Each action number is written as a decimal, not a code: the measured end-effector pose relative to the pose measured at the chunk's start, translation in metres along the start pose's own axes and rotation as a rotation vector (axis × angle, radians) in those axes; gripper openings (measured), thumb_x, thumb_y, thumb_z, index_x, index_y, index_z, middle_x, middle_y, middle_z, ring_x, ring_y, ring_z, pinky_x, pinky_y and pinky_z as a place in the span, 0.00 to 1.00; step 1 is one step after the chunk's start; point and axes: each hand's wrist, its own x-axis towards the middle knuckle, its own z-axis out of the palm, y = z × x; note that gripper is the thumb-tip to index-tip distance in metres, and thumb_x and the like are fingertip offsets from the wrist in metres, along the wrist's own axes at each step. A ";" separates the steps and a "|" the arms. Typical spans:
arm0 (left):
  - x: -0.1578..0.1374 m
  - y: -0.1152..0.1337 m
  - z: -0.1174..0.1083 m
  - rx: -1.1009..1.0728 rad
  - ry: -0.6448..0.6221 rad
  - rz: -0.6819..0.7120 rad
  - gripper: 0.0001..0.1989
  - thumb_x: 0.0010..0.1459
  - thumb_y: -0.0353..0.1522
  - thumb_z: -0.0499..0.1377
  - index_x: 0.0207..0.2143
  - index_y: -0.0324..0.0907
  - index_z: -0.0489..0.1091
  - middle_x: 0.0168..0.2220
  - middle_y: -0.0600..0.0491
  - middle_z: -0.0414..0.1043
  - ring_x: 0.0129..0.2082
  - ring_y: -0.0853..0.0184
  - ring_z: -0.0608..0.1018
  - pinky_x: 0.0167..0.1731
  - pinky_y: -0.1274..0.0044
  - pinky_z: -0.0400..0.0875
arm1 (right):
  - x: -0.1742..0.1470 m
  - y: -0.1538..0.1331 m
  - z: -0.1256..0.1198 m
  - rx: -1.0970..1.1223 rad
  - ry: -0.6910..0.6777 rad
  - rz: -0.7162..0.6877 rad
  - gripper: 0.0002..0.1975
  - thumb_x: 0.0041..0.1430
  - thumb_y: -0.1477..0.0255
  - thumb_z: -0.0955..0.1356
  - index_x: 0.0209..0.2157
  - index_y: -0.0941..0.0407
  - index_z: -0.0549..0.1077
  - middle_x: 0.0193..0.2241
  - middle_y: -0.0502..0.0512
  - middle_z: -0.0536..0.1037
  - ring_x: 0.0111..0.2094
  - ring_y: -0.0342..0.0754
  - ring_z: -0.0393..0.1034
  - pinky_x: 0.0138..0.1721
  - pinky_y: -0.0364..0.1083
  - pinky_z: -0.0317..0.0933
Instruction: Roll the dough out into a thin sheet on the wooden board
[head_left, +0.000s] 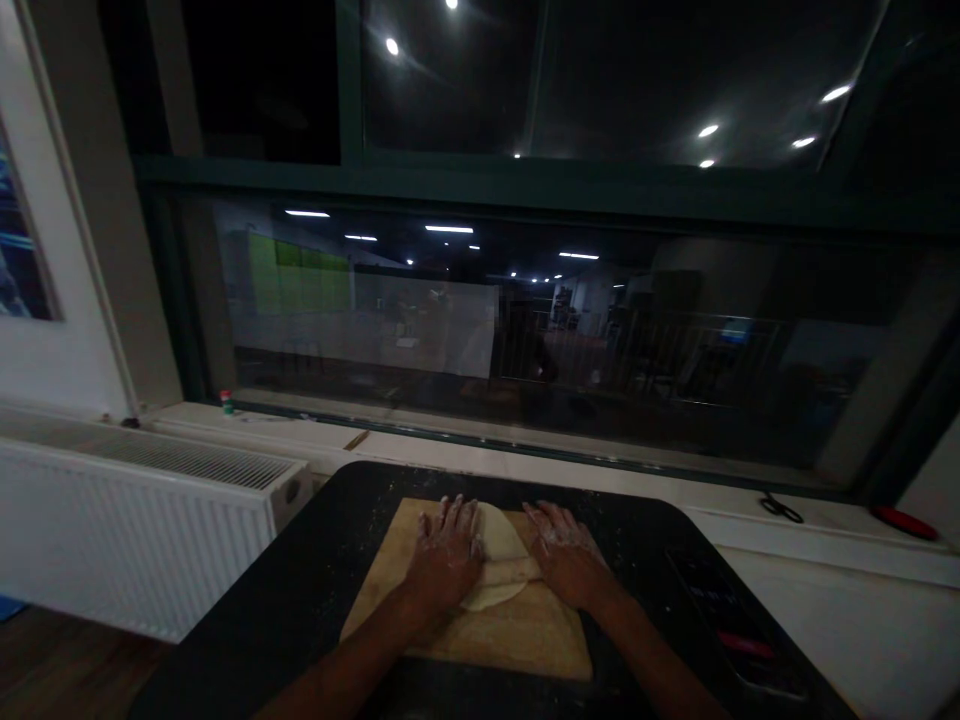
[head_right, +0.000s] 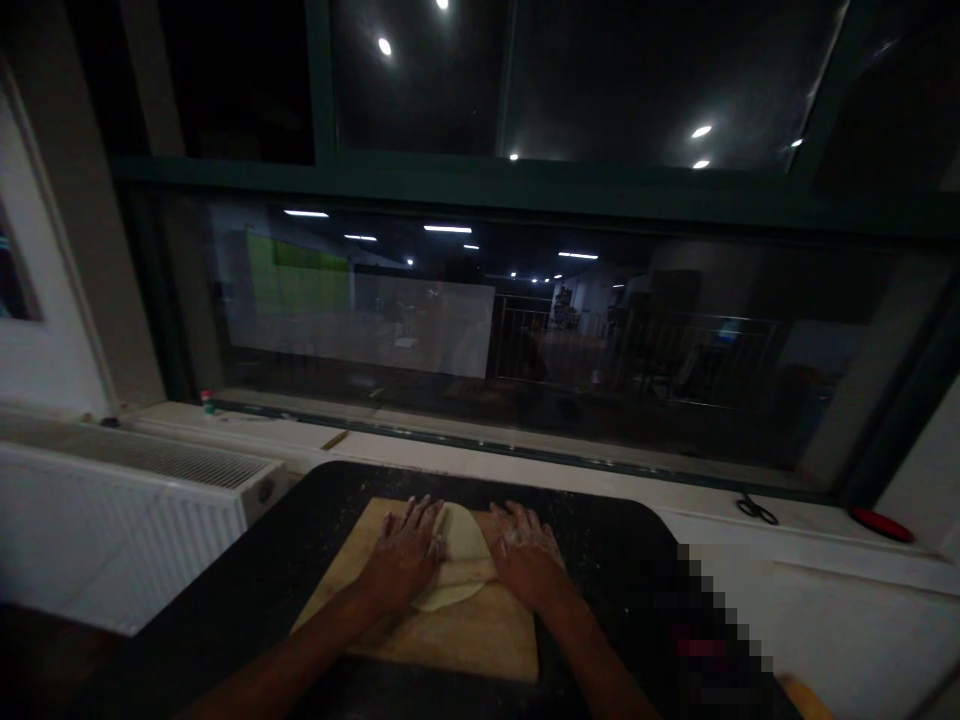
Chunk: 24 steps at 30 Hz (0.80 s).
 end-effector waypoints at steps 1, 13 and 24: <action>-0.001 0.001 0.000 0.016 -0.001 0.006 0.28 0.65 0.31 0.47 0.67 0.36 0.58 0.69 0.38 0.57 0.68 0.43 0.59 0.61 0.44 0.57 | -0.002 0.000 0.004 -0.008 -0.004 0.027 0.26 0.67 0.69 0.59 0.65 0.53 0.65 0.64 0.61 0.66 0.63 0.59 0.62 0.59 0.60 0.60; -0.047 0.010 0.004 0.061 0.225 0.239 0.25 0.69 0.32 0.46 0.67 0.39 0.58 0.68 0.45 0.60 0.68 0.51 0.61 0.64 0.56 0.60 | -0.067 0.003 0.032 0.018 0.197 0.008 0.23 0.70 0.68 0.55 0.55 0.56 0.75 0.58 0.56 0.74 0.61 0.54 0.66 0.61 0.55 0.63; -0.033 0.000 0.050 -0.034 0.319 0.205 0.25 0.68 0.42 0.50 0.62 0.41 0.67 0.60 0.42 0.70 0.60 0.52 0.73 0.55 0.62 0.75 | -0.012 0.030 0.038 0.132 0.148 -0.085 0.24 0.70 0.59 0.55 0.52 0.51 0.78 0.55 0.54 0.77 0.58 0.53 0.70 0.59 0.54 0.66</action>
